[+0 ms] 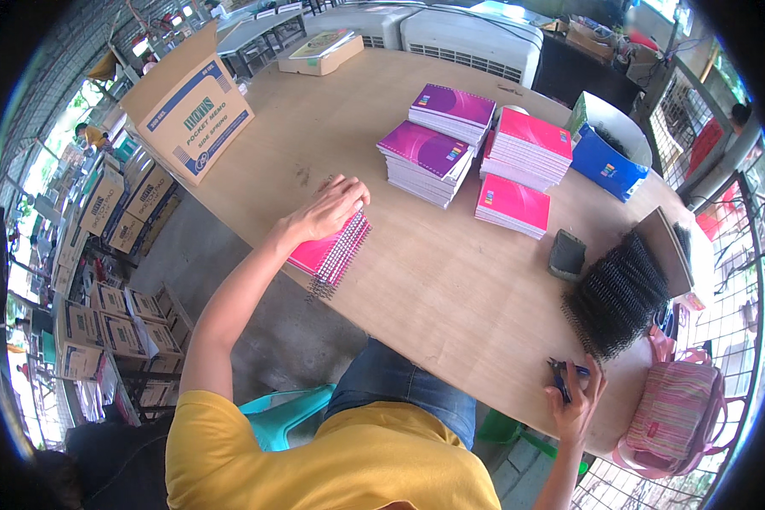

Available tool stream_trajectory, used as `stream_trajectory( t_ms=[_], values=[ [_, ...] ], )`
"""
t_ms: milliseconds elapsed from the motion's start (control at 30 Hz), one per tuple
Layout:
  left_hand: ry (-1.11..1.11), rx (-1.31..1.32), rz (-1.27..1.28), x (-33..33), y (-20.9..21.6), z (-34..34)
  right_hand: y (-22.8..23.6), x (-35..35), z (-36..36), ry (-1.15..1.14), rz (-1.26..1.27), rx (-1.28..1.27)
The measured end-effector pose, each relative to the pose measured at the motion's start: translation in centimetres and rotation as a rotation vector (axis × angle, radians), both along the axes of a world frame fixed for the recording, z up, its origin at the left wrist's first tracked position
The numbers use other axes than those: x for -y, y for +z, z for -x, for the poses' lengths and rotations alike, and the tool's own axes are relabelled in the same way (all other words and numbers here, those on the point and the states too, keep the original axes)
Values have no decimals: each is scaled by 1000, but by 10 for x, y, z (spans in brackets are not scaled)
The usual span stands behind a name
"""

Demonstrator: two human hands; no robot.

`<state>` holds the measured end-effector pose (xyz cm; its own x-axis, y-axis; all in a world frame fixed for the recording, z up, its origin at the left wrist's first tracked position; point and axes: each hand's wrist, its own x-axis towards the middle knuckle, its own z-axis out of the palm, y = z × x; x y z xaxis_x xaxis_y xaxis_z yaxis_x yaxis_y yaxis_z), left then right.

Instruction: The person binds notebooks by manually inserting a plastic spiral through pre-punched holes in the notebook covers and pages, then using a pair of pliers to trim and secure the ends of the spiral.

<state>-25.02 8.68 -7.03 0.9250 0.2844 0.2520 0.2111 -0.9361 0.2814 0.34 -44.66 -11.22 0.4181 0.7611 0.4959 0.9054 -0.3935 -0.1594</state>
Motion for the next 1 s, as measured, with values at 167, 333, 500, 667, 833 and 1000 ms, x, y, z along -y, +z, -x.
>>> stream_trajectory(
  t_ms=[167,333,500,667,833,1000],
  values=[
    [43,299,-261,33,38,-11,38,-62,-18,-38,-272,-234],
    [-60,778,119,148,79,-49,39,-231,-106,-134,-159,-451],
    [-30,741,321,211,34,-88,2,-294,-180,-417,45,-636],
    [76,658,508,227,-7,-84,16,-274,-158,-347,-246,-835],
    [256,894,355,230,6,-94,50,-202,-67,66,-626,-598],
    [66,547,915,240,-63,-102,-24,-128,15,113,-730,-1194]
  ],
)
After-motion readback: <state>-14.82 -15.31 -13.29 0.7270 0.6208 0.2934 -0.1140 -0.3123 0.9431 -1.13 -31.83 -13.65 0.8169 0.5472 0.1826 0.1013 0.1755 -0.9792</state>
